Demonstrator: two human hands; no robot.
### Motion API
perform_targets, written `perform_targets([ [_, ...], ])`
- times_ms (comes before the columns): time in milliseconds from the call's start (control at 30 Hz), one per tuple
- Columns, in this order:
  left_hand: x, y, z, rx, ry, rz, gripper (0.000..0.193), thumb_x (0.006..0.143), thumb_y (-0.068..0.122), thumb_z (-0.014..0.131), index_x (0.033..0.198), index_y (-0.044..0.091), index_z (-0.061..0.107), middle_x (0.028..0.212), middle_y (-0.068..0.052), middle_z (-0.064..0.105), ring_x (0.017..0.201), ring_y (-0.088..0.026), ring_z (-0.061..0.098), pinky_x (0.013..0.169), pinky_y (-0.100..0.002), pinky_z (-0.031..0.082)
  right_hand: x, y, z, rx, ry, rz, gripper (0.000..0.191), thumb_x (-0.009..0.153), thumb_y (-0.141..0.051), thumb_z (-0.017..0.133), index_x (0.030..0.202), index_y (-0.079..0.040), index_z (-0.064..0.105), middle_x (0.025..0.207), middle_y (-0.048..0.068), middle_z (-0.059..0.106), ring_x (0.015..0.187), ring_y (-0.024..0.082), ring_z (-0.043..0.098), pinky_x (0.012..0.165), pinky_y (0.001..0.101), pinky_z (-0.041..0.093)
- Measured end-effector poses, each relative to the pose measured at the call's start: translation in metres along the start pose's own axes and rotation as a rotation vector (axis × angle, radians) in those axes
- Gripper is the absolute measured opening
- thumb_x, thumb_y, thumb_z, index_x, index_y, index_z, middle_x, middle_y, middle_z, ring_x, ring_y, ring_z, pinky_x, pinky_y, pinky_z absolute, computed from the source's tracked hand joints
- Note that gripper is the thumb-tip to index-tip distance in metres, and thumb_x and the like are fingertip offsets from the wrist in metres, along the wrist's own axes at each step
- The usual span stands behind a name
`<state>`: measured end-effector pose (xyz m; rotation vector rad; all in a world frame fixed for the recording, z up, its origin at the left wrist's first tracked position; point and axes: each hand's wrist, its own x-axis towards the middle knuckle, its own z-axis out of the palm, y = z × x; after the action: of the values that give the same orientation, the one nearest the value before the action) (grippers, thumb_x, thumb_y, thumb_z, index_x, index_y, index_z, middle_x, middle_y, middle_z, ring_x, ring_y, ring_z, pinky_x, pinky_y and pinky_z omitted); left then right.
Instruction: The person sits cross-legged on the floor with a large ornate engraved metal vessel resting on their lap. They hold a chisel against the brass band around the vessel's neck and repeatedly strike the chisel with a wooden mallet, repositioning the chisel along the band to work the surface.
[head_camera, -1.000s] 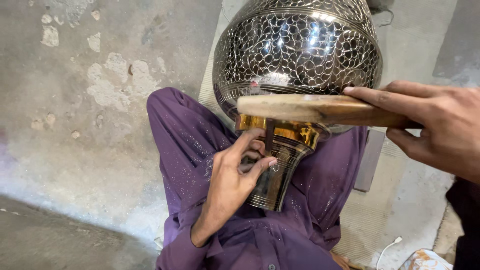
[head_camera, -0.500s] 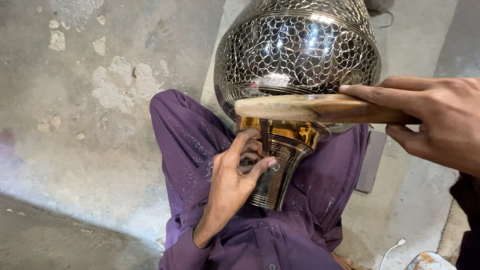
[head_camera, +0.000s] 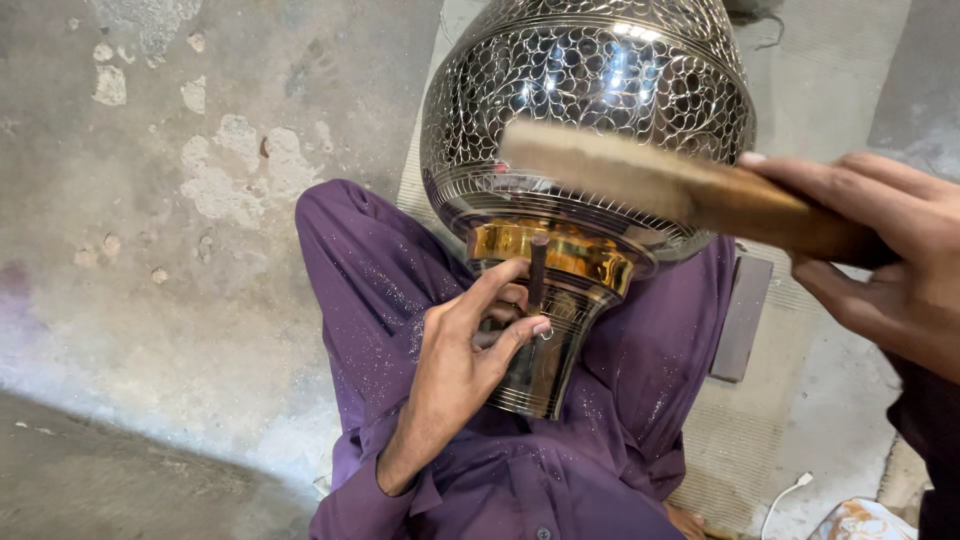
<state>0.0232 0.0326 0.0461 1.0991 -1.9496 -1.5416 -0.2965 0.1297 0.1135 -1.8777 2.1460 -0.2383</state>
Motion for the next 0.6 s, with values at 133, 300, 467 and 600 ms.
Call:
perform_targets([
  [133, -0.001, 0.001, 0.001, 0.019, 0.008, 0.011, 0.056, 0.086, 0.014, 0.081, 0.137, 0.010, 0.060, 0.103, -0.009, 0.076, 0.090, -0.014, 0.077, 0.077, -0.031, 0.072, -0.008, 0.006, 0.001, 0.090, 0.015, 0.054, 0.080, 0.075, 0.001, 0.079, 0.152, -0.008, 0.059, 0.094, 0.014, 0.070, 0.079, 0.023, 0.074, 0.078, 0.0368, 0.063],
  [300, 0.000, 0.002, 0.002, -0.012, 0.000, -0.001, 0.052, 0.086, 0.012, 0.081, 0.134, 0.009, 0.062, 0.103, -0.010, 0.075, 0.091, -0.014, 0.077, 0.078, -0.031, 0.072, -0.007, 0.004, 0.002, -0.030, -0.034, -0.132, 0.079, 0.067, 0.000, 0.080, 0.142, -0.013, 0.061, 0.101, 0.010, 0.074, 0.082, 0.022, 0.076, 0.082, 0.0369, 0.064],
  [467, 0.002, 0.004, -0.003, 0.002, -0.051, -0.015, 0.053, 0.086, 0.013, 0.082, 0.135, 0.008, 0.062, 0.099, -0.010, 0.078, 0.091, -0.016, 0.078, 0.077, -0.032, 0.070, -0.008, -0.007, 0.004, 0.033, -0.133, 0.176, 0.076, 0.081, -0.003, 0.079, 0.150, -0.018, 0.053, 0.106, 0.010, 0.073, 0.078, 0.021, 0.077, 0.079, 0.0335, 0.066],
  [600, 0.002, 0.006, -0.004, -0.025, -0.089, 0.007, 0.051, 0.087, 0.014, 0.081, 0.135, 0.009, 0.063, 0.101, -0.010, 0.079, 0.095, -0.017, 0.079, 0.080, -0.033, 0.071, -0.016, -0.003, 0.006, -0.008, -0.139, 0.101, 0.081, 0.074, -0.001, 0.080, 0.149, -0.019, 0.055, 0.102, 0.009, 0.073, 0.080, 0.019, 0.076, 0.081, 0.0340, 0.066],
])
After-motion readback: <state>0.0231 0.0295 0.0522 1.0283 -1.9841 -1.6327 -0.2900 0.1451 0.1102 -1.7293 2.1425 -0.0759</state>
